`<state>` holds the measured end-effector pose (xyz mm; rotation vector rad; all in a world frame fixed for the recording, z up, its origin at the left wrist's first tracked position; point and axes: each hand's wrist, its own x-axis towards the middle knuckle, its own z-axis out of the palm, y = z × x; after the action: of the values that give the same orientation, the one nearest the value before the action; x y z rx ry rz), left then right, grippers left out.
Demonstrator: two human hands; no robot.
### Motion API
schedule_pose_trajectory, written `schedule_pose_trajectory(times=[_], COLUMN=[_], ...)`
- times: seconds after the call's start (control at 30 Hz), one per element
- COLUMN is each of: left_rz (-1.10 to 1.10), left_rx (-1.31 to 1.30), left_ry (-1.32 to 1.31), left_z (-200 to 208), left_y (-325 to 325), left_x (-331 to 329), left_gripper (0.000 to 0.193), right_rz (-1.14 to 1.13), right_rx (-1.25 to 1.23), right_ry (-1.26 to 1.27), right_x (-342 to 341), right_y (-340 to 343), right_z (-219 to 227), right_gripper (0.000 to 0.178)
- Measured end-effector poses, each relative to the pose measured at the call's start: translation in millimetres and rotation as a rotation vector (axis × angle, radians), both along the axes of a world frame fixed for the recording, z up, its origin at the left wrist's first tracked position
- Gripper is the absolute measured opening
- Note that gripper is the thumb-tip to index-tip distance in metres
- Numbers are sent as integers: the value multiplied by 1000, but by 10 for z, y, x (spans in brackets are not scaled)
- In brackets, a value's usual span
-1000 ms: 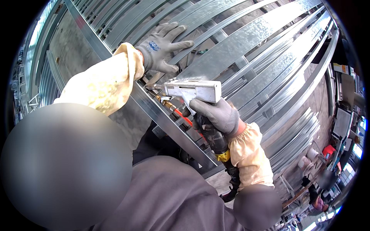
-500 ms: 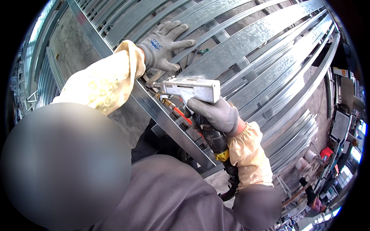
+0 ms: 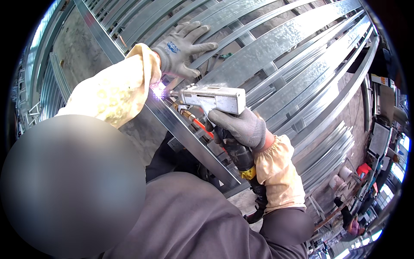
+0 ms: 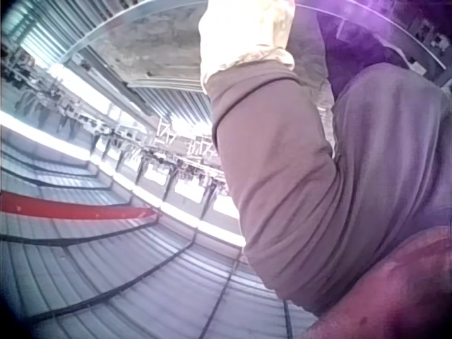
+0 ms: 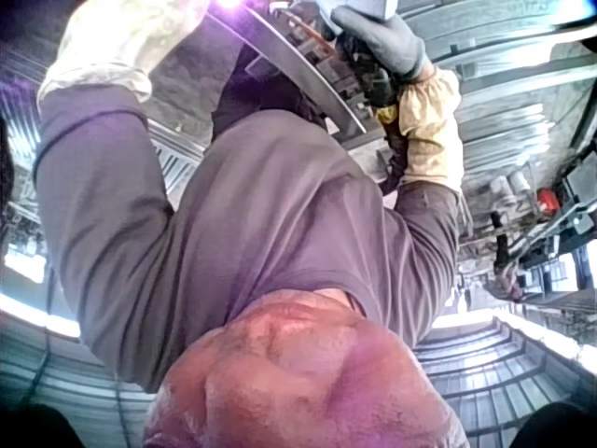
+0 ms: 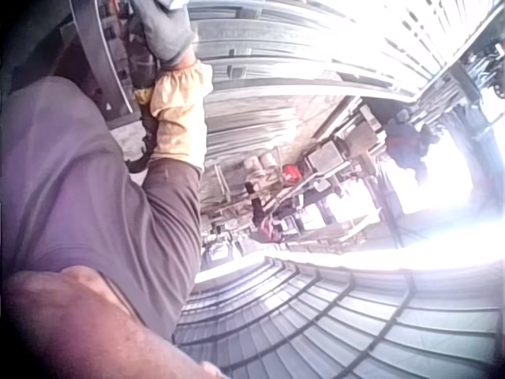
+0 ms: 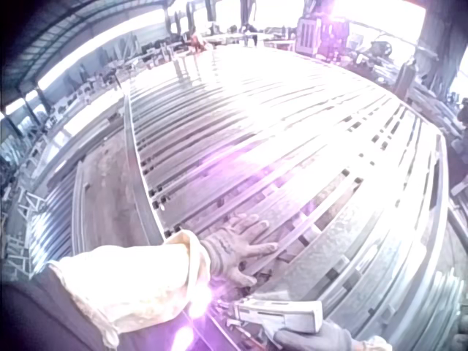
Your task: The person uses a handheld welding gun to join metal bars on a large metal frame. They move along the frame, applying welds at multiple joints while wearing protective gloves and sleeves.
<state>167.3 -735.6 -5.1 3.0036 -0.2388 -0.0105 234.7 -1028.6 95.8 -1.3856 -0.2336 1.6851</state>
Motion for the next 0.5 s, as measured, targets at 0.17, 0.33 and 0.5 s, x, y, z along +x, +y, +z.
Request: schedule_pose_trajectory(times=[0.17,0.33,0.5], left_rz=[-6,-8,-10], left_rx=[0,-1,0], left_ry=[-23,-34,-35], left_z=[37,40,29], left_y=[-8,-5,-2], left_x=[-6,-13,-7], left_gripper=[97,96,95], right_rz=[-5,33,38], right_rx=[-31,-6,-14], right_ry=[2,2,-6], right_x=[-11,-1,-2], right_y=[-11,3,6], right_z=[27,60,94], right_gripper=[44,42,42])
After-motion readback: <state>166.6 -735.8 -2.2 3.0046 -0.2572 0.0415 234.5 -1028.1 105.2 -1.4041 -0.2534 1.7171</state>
